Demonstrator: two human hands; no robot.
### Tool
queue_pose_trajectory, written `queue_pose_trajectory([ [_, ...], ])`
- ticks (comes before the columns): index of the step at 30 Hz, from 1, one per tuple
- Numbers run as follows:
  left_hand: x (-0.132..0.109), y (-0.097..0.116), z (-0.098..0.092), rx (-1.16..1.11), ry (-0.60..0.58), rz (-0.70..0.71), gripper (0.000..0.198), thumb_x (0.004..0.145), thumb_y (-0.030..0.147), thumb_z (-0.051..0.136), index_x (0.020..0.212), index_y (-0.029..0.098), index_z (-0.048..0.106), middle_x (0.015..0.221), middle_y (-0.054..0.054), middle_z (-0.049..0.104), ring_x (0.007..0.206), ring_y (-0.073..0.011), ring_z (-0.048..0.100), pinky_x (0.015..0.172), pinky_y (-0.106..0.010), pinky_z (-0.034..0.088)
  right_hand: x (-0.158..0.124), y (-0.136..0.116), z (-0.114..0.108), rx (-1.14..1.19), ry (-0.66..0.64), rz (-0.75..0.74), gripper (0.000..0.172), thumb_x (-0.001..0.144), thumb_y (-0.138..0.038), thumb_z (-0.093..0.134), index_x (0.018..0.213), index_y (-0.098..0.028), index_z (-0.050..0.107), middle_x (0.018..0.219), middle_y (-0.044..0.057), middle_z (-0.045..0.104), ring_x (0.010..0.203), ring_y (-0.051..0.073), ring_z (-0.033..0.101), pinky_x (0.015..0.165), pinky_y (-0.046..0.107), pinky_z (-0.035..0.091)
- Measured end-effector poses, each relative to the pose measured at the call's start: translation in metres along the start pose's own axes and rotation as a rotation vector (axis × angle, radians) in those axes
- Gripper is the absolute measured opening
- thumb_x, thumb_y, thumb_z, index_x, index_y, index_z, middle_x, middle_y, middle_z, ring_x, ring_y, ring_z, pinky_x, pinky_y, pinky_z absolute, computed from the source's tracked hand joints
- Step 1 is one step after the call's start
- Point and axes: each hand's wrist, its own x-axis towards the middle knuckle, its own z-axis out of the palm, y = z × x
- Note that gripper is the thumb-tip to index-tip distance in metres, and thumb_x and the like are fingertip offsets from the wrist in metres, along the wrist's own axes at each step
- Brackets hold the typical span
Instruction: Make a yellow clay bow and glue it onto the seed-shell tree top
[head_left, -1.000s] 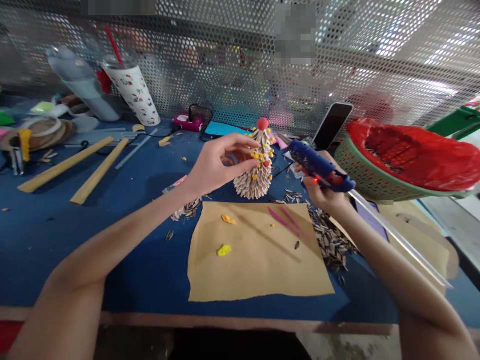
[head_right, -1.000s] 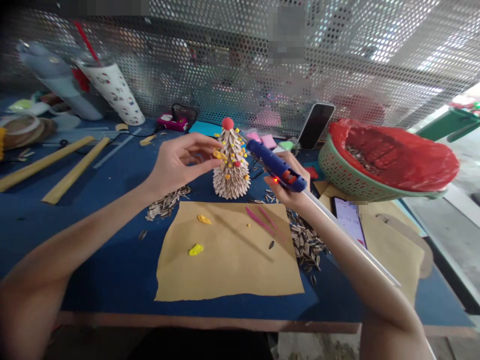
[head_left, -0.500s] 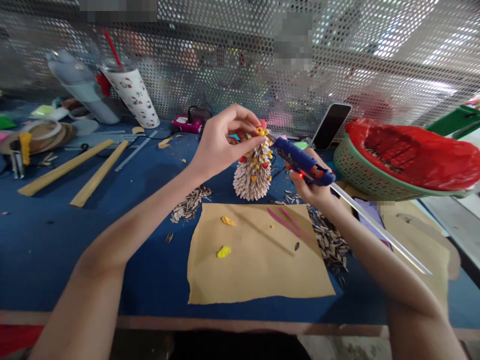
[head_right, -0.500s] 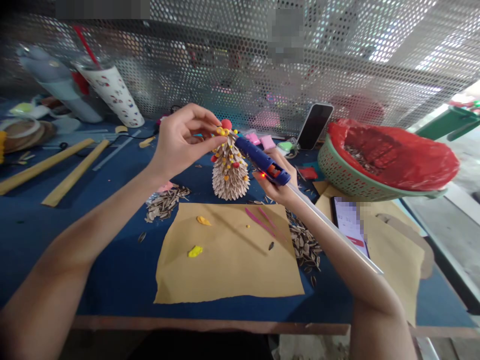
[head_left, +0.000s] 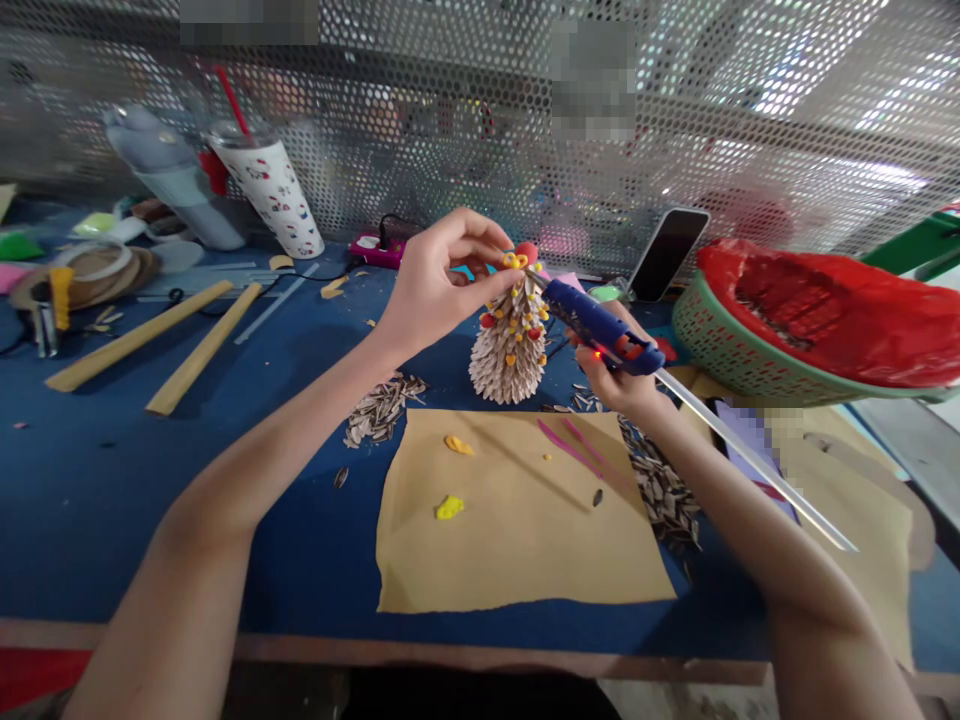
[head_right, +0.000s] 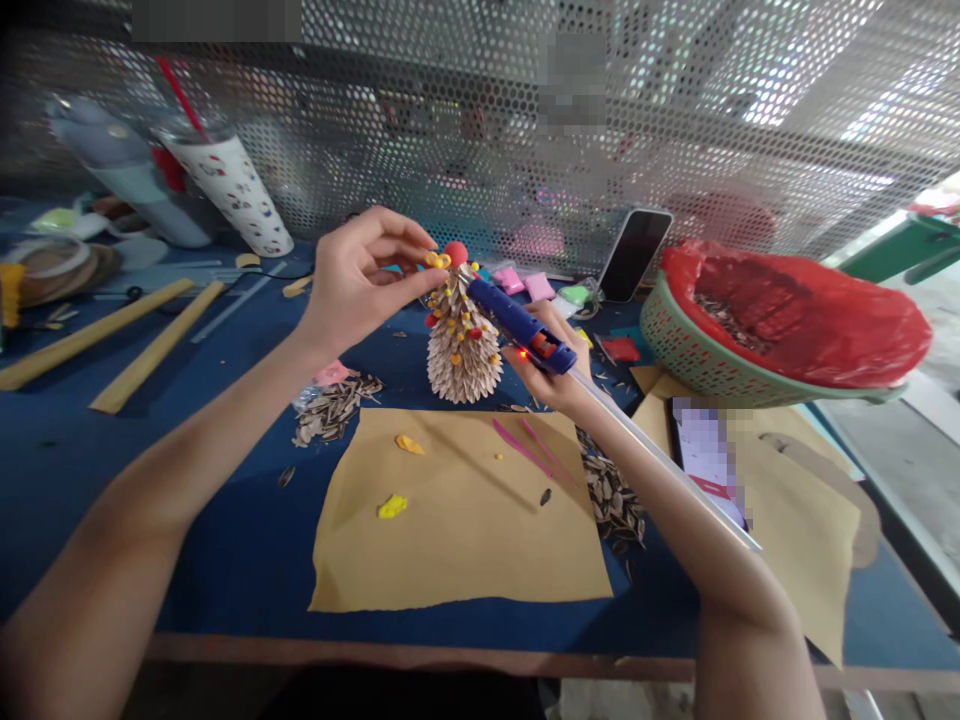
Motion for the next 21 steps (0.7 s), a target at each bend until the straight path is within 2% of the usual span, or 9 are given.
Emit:
queue_pose_trajectory([
  [11, 0.001, -0.003, -0.003, 0.011, 0.000, 0.026, 0.021, 0.083, 0.032, 0.077, 0.092, 0.020, 0.063, 0.093, -0.003, 0.071, 0.092, -0.0194, 0.071, 0.075, -0.029, 0.060, -0.001, -0.004, 0.000, -0.033, -0.010, -0.010, 0.014, 0.091, -0.039, 0.057, 0.099, -0.028, 0.057, 0.095, 0.008, 0.061, 0.082, 0.025, 0.062, 0.072, 0.049, 0.060],
  [16, 0.005, -0.016, -0.003, -0.002, 0.007, 0.153, 0.022, 0.084, 0.032, 0.078, 0.093, 0.019, 0.062, 0.091, -0.003, 0.072, 0.083, -0.0164, 0.071, 0.069, -0.026, 0.059, -0.001, -0.001, 0.002, -0.021, 0.026, -0.030, 0.014, 0.090, -0.038, 0.060, 0.096, -0.027, 0.057, 0.090, 0.006, 0.059, 0.078, 0.024, 0.060, 0.068, 0.045, 0.056],
  [21, 0.007, -0.025, -0.002, 0.039, -0.015, 0.291, 0.023, 0.088, 0.034, 0.075, 0.096, 0.018, 0.061, 0.091, -0.003, 0.072, 0.083, -0.0149, 0.071, 0.070, -0.024, 0.059, 0.003, -0.004, 0.005, 0.009, 0.084, -0.083, 0.011, 0.088, -0.034, 0.064, 0.089, -0.027, 0.055, 0.083, 0.004, 0.059, 0.071, 0.022, 0.058, 0.063, 0.041, 0.053],
])
